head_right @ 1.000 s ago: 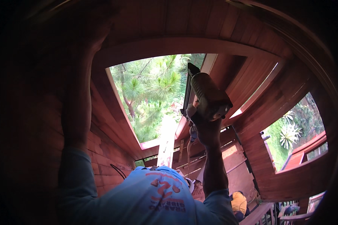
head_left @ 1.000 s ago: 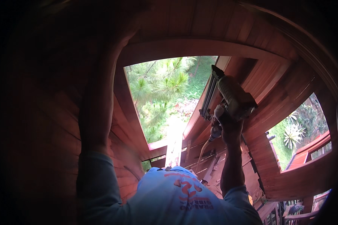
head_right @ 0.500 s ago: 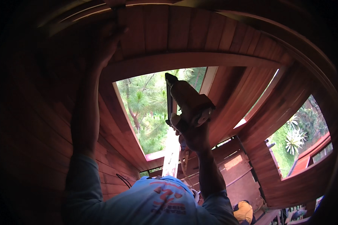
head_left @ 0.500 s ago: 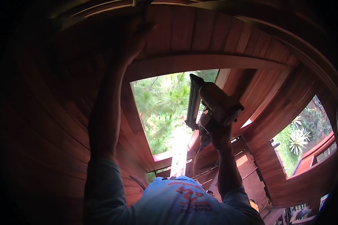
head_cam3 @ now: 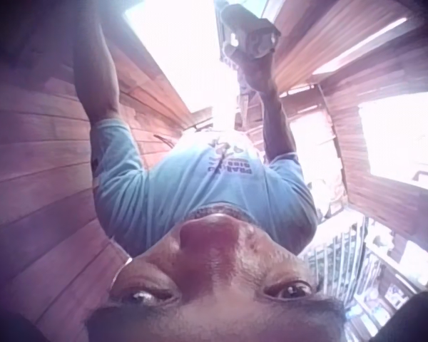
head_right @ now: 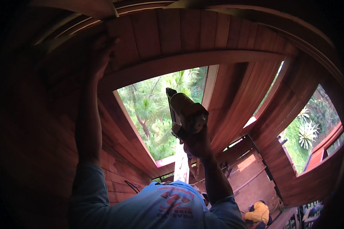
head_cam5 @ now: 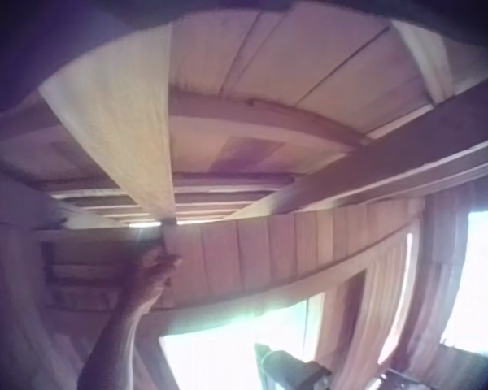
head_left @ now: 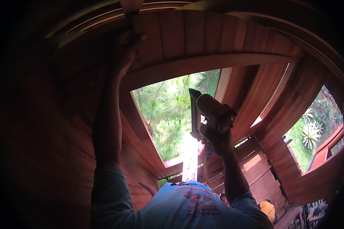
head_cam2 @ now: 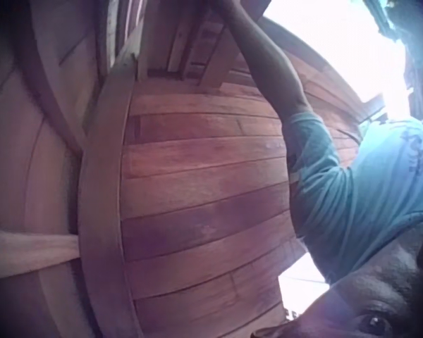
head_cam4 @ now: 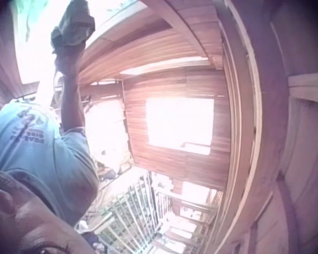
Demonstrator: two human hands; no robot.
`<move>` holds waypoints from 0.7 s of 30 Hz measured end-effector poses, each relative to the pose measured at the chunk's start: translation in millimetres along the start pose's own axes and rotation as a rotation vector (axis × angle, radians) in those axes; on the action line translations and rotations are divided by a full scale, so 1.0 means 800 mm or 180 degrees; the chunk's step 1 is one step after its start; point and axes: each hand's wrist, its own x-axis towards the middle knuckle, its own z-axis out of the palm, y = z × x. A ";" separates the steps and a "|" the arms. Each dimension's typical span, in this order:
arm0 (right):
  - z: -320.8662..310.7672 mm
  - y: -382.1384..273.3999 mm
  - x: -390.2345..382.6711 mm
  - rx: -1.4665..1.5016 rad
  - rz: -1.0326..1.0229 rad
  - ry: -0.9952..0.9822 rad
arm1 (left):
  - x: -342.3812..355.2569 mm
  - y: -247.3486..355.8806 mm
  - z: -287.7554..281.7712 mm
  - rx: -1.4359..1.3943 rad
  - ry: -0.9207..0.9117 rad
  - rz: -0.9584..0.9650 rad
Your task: The person installs wooden panels on a curved ceiling using a nail gun. They position each panel, secure it with nails, and occasionally reload the nail gun. Other workers are visible in the background.
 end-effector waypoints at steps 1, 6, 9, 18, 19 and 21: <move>0.000 0.000 -0.001 0.0021 0.0061 -0.0027 | 0.002 -0.004 -0.002 0.0020 0.0011 0.0099; 0.002 0.010 0.003 0.0129 -0.0175 0.0059 | -0.002 0.001 0.003 0.0062 0.0127 0.0291; 0.007 0.005 0.003 0.0175 -0.0281 0.0062 | 0.000 0.002 -0.004 0.0353 0.0091 0.0187; 0.012 -0.012 0.008 0.0147 -0.0372 -0.0006 | -0.003 0.008 0.003 -0.0099 0.0048 0.0310; 0.011 -0.013 0.009 0.0235 -0.0274 -0.0030 | -0.002 0.008 0.001 -0.0091 0.0036 0.0311; 0.017 -0.012 0.010 0.0329 -0.0588 0.0040 | -0.001 0.007 0.000 -0.0073 0.0012 0.0304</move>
